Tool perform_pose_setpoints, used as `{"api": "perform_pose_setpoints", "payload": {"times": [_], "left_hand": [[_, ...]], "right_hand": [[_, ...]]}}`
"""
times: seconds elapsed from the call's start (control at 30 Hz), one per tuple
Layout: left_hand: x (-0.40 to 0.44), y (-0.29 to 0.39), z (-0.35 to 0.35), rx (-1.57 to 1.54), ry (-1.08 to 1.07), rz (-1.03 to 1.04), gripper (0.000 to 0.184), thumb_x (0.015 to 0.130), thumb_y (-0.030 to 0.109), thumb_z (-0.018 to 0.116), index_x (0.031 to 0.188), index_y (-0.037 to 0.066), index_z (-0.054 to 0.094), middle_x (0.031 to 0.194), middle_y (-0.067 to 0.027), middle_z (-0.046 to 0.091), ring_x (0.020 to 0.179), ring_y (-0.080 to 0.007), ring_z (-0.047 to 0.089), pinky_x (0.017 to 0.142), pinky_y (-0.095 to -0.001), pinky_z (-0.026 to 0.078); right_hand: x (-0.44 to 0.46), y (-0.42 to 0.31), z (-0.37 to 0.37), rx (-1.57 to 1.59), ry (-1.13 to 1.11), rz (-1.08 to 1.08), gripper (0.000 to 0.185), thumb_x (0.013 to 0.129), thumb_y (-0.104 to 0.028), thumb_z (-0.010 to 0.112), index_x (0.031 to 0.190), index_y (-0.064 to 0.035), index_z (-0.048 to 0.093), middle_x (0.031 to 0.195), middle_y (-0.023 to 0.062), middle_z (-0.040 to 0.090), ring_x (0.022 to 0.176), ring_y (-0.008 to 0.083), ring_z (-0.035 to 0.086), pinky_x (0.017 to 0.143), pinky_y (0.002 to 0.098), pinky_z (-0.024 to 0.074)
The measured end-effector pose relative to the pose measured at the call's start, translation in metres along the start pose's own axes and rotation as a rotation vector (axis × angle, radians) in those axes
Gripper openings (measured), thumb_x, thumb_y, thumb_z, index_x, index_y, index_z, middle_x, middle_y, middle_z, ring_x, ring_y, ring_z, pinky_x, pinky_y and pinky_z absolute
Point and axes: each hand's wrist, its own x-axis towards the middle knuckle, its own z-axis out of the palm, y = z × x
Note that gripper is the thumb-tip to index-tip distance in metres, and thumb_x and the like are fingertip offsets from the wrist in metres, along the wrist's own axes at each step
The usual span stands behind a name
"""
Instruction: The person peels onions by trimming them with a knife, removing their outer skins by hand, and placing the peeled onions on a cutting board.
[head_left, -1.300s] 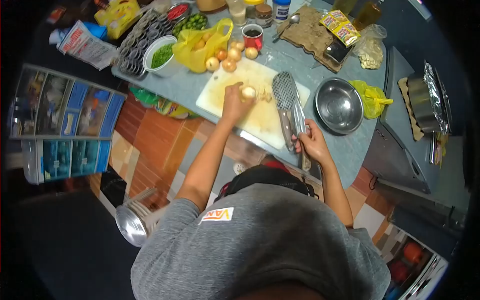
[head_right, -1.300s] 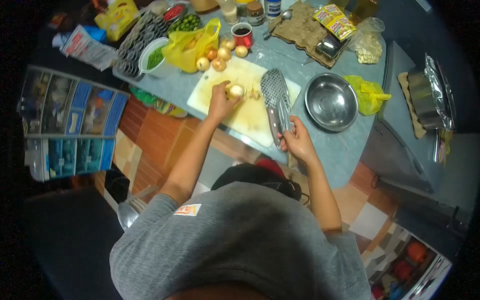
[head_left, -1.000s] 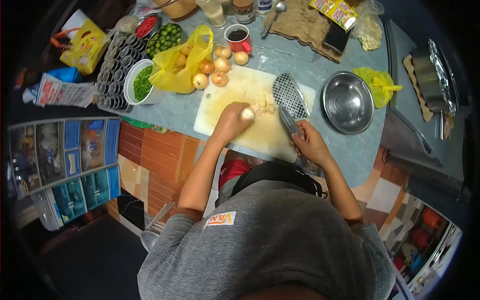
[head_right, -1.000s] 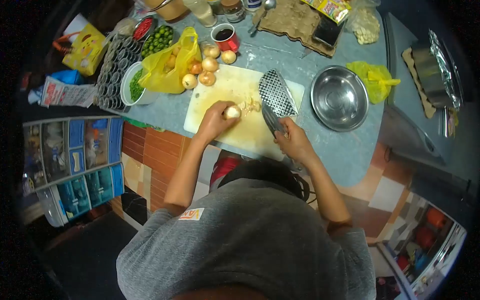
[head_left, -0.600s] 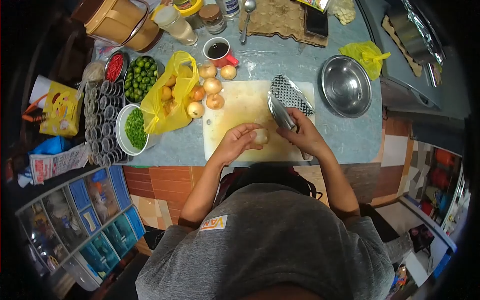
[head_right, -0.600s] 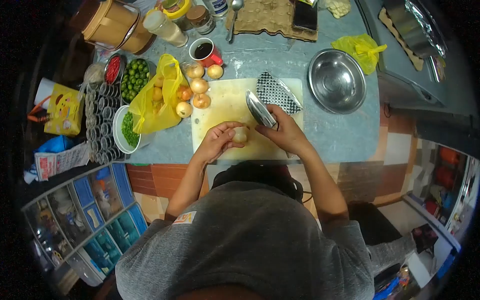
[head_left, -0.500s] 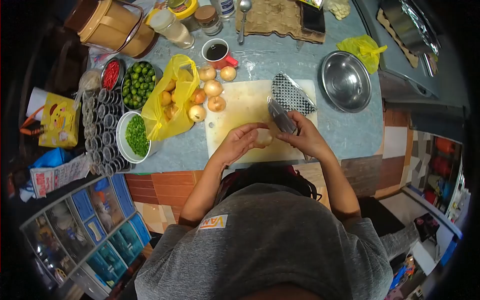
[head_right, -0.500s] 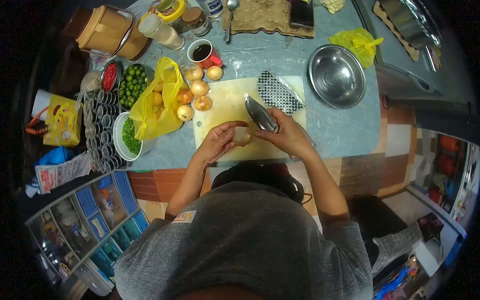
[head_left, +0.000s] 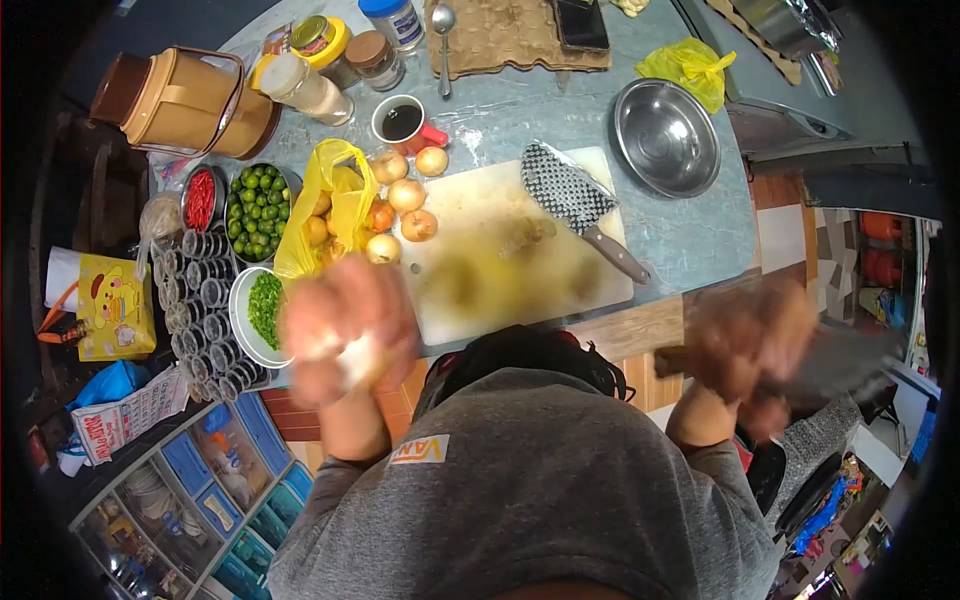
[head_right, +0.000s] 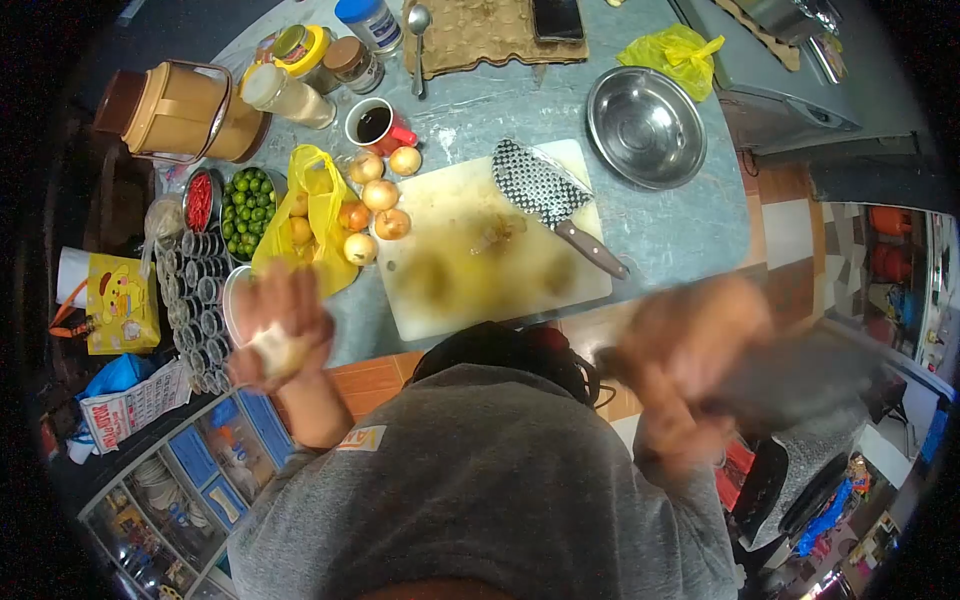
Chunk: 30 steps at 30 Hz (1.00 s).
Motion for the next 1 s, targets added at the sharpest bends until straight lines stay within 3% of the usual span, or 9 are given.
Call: {"api": "perform_pose_setpoints", "payload": {"times": [0.1, 0.2, 0.27, 0.47, 0.63, 0.77, 0.8, 0.87, 1.0], "left_hand": [[0.012, 0.055, 0.047, -0.001, -0.232, 0.276, 0.018, 0.067, 0.004, 0.078, 0.078, 0.004, 0.063, 0.089, -0.0138, 0.056, 0.068, -0.0248, 0.058, 0.045, -0.0274, 0.055], [0.033, 0.069, 0.071, -0.184, -0.511, 0.466, 0.019, 0.068, 0.002, 0.076, 0.083, 0.002, 0.064, 0.086, -0.0128, 0.061, 0.065, -0.0240, 0.063, 0.046, -0.0267, 0.057], [0.030, 0.076, 0.072, -0.222, -0.565, 0.369, 0.023, 0.068, 0.005, 0.076, 0.087, 0.002, 0.063, 0.087, -0.0137, 0.061, 0.064, -0.0240, 0.063, 0.047, -0.0268, 0.057], [0.019, 0.093, 0.059, -0.299, -0.586, 0.065, 0.038, 0.070, 0.016, 0.078, 0.099, 0.001, 0.058, 0.091, -0.0164, 0.061, 0.061, -0.0240, 0.064, 0.047, -0.0270, 0.056], [0.009, 0.068, 0.008, -0.323, -0.361, -0.250, 0.052, 0.071, 0.025, 0.079, 0.109, 0.000, 0.054, 0.094, -0.0187, 0.061, 0.059, -0.0241, 0.064, 0.047, -0.0272, 0.055], [0.019, -0.043, -0.048, 0.066, 0.134, -0.347, 0.059, 0.094, 0.057, 0.035, 0.115, 0.003, 0.050, 0.104, -0.0175, 0.061, 0.093, -0.0277, 0.061, 0.074, -0.0401, 0.052], [0.014, -0.073, -0.068, -0.028, 0.215, -0.448, 0.054, 0.097, 0.053, 0.033, 0.115, 0.005, 0.050, 0.104, -0.0172, 0.061, 0.095, -0.0287, 0.061, 0.079, -0.0413, 0.050], [-0.001, -0.118, -0.089, -0.222, 0.343, -0.583, 0.049, 0.098, 0.047, 0.034, 0.116, 0.005, 0.050, 0.106, -0.0159, 0.061, 0.097, -0.0280, 0.060, 0.085, -0.0422, 0.048], [-0.008, -0.155, -0.111, -0.195, 0.417, -0.616, 0.051, 0.099, 0.047, 0.033, 0.116, 0.002, 0.049, 0.105, -0.0153, 0.060, 0.098, -0.0270, 0.059, 0.087, -0.0399, 0.048]], "right_hand": [[0.023, -0.042, 0.022, -0.082, -0.360, -0.184, 0.034, 0.072, -0.009, 0.077, 0.101, -0.0088, 0.060, 0.083, 0.0118, 0.061, 0.050, 0.0109, 0.054, 0.039, 0.0221, 0.0432], [0.029, -0.038, 0.047, -0.047, -0.322, -0.475, 0.028, 0.065, -0.010, 0.083, 0.088, -0.0071, 0.067, 0.078, 0.0097, 0.063, 0.043, 0.0077, 0.054, 0.035, 0.0193, 0.0445], [0.032, -0.033, 0.057, -0.013, -0.281, -0.607, 0.022, 0.062, -0.009, 0.084, 0.077, -0.0064, 0.068, 0.074, 0.0077, 0.063, 0.040, 0.0059, 0.052, 0.033, 0.0182, 0.0426], [0.034, -0.031, 0.059, 0.106, -0.450, -0.486, 0.015, 0.065, -0.009, 0.082, 0.070, -0.0076, 0.068, 0.065, 0.0020, 0.065, 0.038, 0.0040, 0.048, 0.031, 0.0149, 0.0334], [0.027, -0.031, 0.028, -0.152, -0.381, -0.258, 0.017, 0.078, -0.014, 0.074, 0.087, -0.0064, 0.061, 0.077, 0.0066, 0.058, 0.058, 0.0098, 0.053, 0.043, 0.0206, 0.0418], [-0.006, 0.026, -0.032, -0.447, 0.291, 0.109, 0.031, 0.071, -0.006, 0.075, 0.095, -0.0044, 0.055, 0.082, 0.0069, 0.056, 0.070, 0.0128, 0.053, 0.056, 0.0244, 0.0442], [-0.003, 0.042, -0.043, -0.609, 0.385, 0.446, 0.033, 0.071, -0.010, 0.077, 0.094, -0.0039, 0.055, 0.081, 0.0052, 0.057, 0.073, 0.0149, 0.055, 0.062, 0.0304, 0.0462], [0.004, 0.089, -0.045, -0.952, 0.360, 0.516, 0.034, 0.077, -0.014, 0.074, 0.102, -0.0036, 0.055, 0.085, 0.0055, 0.056, 0.070, 0.0122, 0.051, 0.055, 0.0274, 0.0429], [0.000, 0.138, -0.068, -1.177, 0.251, 0.526, 0.038, 0.075, -0.022, 0.078, 0.095, 0.0015, 0.055, 0.084, 0.0151, 0.064, 0.072, 0.0259, 0.062, 0.065, 0.0354, 0.0480]]}}
